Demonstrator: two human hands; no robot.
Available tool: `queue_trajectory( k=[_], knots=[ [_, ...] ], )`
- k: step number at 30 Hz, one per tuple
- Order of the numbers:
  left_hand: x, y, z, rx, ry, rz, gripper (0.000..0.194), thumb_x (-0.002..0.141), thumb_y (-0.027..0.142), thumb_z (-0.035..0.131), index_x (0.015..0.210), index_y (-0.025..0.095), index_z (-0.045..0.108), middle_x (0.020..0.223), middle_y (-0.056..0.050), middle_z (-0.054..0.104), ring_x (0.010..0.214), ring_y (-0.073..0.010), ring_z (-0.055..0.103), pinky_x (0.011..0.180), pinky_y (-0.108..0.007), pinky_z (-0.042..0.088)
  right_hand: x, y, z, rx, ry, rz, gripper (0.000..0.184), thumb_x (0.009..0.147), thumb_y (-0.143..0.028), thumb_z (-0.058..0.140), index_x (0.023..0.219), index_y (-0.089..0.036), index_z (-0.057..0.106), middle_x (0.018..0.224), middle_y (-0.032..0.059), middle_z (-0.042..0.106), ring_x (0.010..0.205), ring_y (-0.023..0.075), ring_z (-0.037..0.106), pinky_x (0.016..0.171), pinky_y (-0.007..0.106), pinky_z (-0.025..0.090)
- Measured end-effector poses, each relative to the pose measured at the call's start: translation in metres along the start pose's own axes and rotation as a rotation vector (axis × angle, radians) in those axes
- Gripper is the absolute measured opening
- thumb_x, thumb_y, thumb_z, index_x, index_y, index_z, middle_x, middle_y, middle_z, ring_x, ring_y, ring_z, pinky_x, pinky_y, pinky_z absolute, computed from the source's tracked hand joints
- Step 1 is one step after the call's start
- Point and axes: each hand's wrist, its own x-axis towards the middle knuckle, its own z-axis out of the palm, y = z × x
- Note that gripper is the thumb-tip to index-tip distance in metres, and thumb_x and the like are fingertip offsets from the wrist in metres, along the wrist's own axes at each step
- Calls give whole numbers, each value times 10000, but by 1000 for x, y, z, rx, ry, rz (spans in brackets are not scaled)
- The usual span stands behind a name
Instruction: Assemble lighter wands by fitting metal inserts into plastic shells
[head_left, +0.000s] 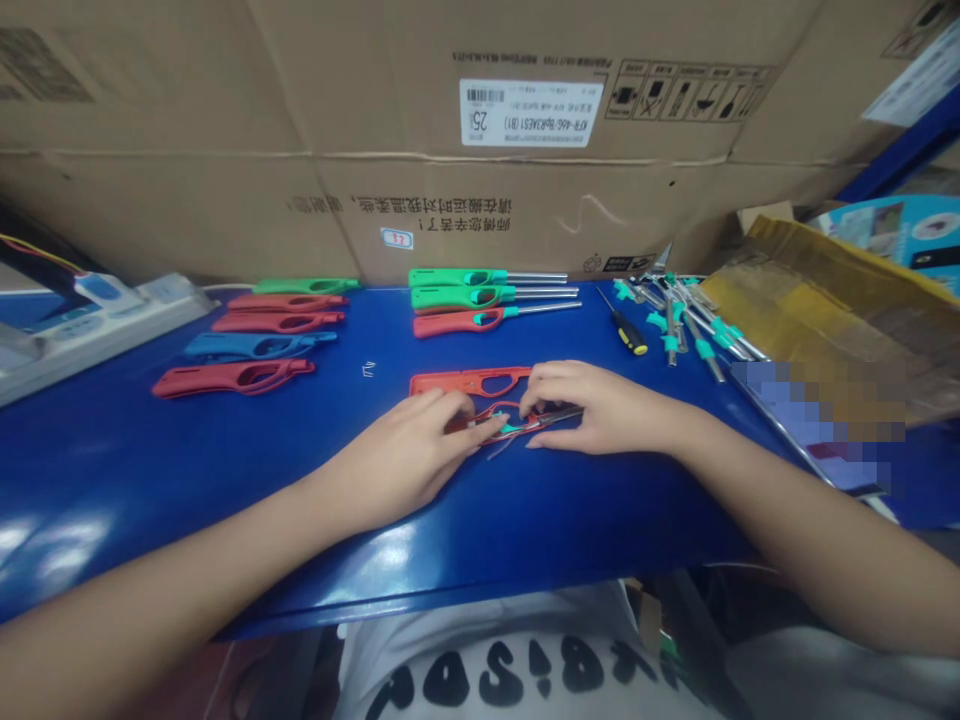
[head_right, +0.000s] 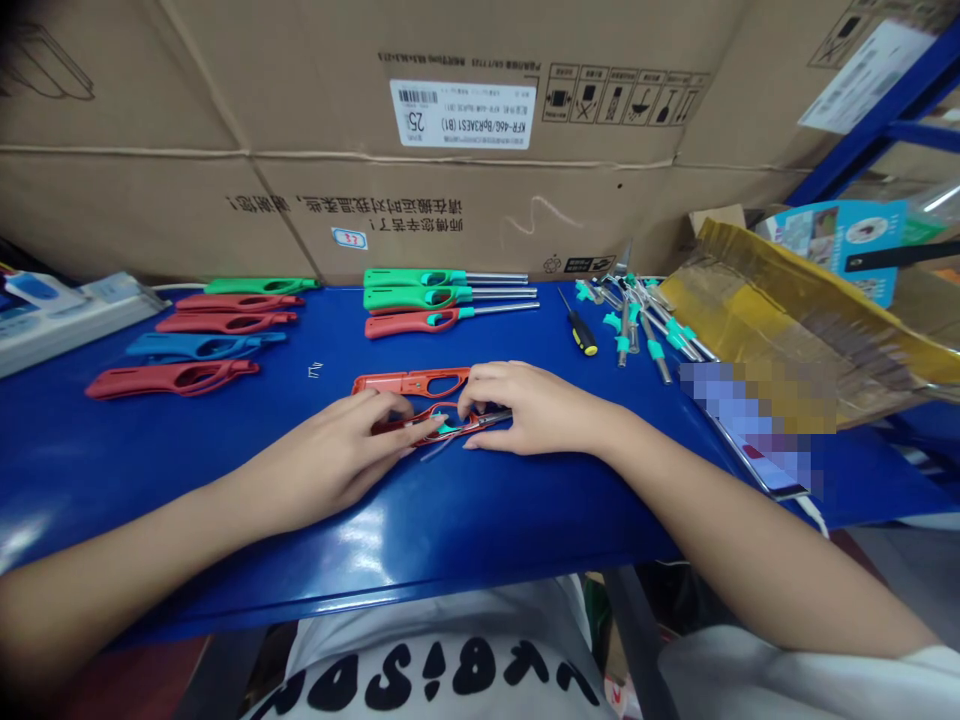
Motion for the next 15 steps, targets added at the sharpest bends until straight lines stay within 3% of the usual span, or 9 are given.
queue_trajectory(
  k=[4, 15],
  knots=[
    [-1, 2, 0, 109, -29, 7, 422, 1052, 235, 404, 1460, 233, 513, 1094, -111, 569, 890, -234, 562, 788, -382, 521, -2, 1, -1, 6, -21, 4, 105, 915, -267, 687, 995, -200, 682, 1039, 44, 659, 901, 162, 624, 779, 274, 471],
    [-3, 2, 2, 183, -36, 18, 456, 1042, 198, 417, 1494, 232, 464, 1134, -110, 572, 990, -261, 568, 824, -391, 515, -3, -2, 0, -64, -28, -15, 56, 936, -216, 632, 960, -209, 683, 1057, 35, 665, 899, 153, 633, 753, 258, 459]
  ],
)
